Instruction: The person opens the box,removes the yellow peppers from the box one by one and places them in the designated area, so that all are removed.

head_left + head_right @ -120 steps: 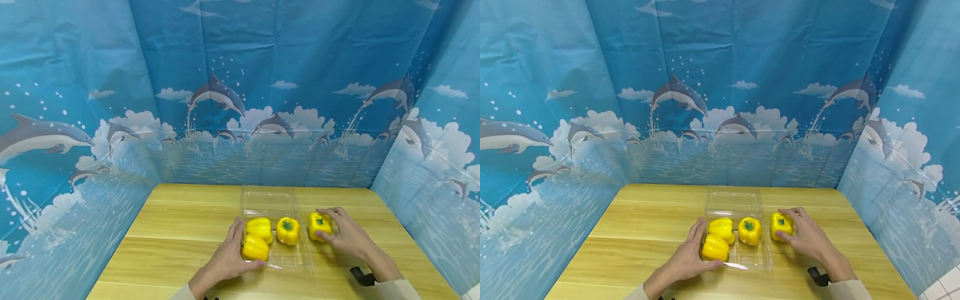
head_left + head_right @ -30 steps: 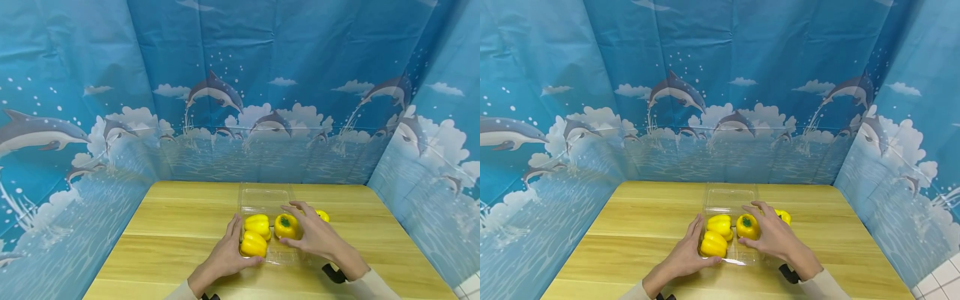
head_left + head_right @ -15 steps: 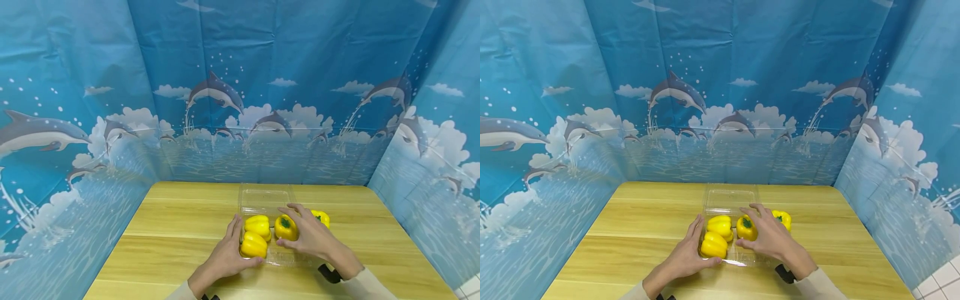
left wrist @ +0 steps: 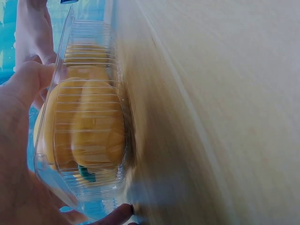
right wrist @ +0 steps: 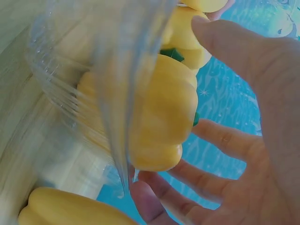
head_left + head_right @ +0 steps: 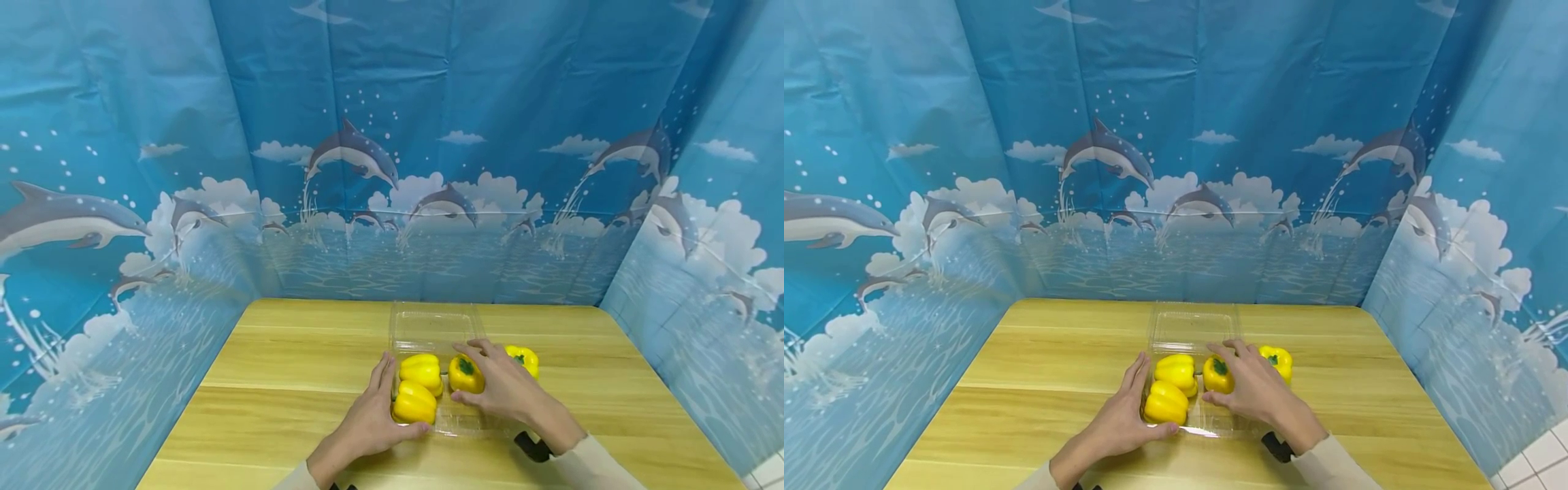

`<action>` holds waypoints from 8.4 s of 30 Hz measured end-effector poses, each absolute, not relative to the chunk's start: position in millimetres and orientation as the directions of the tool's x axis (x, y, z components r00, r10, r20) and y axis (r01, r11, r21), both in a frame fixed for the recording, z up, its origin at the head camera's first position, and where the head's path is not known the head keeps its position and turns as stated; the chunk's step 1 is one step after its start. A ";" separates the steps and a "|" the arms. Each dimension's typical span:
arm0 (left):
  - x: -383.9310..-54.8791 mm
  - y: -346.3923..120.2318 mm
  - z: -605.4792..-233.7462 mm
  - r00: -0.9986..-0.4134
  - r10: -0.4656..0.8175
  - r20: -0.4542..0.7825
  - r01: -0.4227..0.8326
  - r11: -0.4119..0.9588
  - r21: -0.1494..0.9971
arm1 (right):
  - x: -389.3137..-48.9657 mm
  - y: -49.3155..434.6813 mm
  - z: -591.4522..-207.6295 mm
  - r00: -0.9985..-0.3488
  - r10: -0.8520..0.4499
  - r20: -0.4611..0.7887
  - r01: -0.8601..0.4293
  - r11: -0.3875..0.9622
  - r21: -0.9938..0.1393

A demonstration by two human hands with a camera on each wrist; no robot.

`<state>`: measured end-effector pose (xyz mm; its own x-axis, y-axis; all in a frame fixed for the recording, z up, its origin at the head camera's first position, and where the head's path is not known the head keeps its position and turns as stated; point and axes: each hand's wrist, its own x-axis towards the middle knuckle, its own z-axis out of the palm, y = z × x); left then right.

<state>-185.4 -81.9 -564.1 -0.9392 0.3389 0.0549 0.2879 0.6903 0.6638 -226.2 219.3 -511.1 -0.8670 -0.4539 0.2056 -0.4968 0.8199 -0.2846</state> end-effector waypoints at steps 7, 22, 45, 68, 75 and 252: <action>-185.5 -82.5 -563.7 -0.939 0.341 0.050 0.285 0.687 0.668 | -228.0 215.7 -514.1 -0.874 -0.446 0.193 -0.485 0.828 -0.282; -187.8 -83.3 -564.3 -0.938 0.344 0.050 0.288 0.686 0.669 | -226.1 212.6 -512.7 -0.888 -0.422 0.180 -0.459 0.828 -0.322; -186.2 -82.7 -565.2 -0.940 0.338 0.045 0.278 0.681 0.677 | -219.5 215.7 -510.2 -0.894 -0.399 0.204 -0.447 0.828 -0.339; -188.6 -84.7 -567.9 -0.935 0.349 0.066 0.303 0.687 0.661 | -214.5 215.0 -494.9 -0.892 -0.377 0.251 -0.445 0.833 -0.330; -189.6 -84.5 -567.3 -0.934 0.350 0.074 0.307 0.680 0.666 | -211.1 216.5 -485.5 -0.887 -0.373 0.273 -0.451 0.826 -0.339; -186.3 -84.2 -567.6 -0.939 0.337 0.066 0.292 0.682 0.671 | -224.5 384.7 -471.5 -0.947 -0.267 0.180 -0.320 0.847 -0.425</action>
<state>-186.3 -84.2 -567.6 -0.9393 0.3368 0.0658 0.2915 0.6820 0.6707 -224.5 384.7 -471.5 -0.9466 -0.2673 0.1803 -0.3200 0.8470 -0.4245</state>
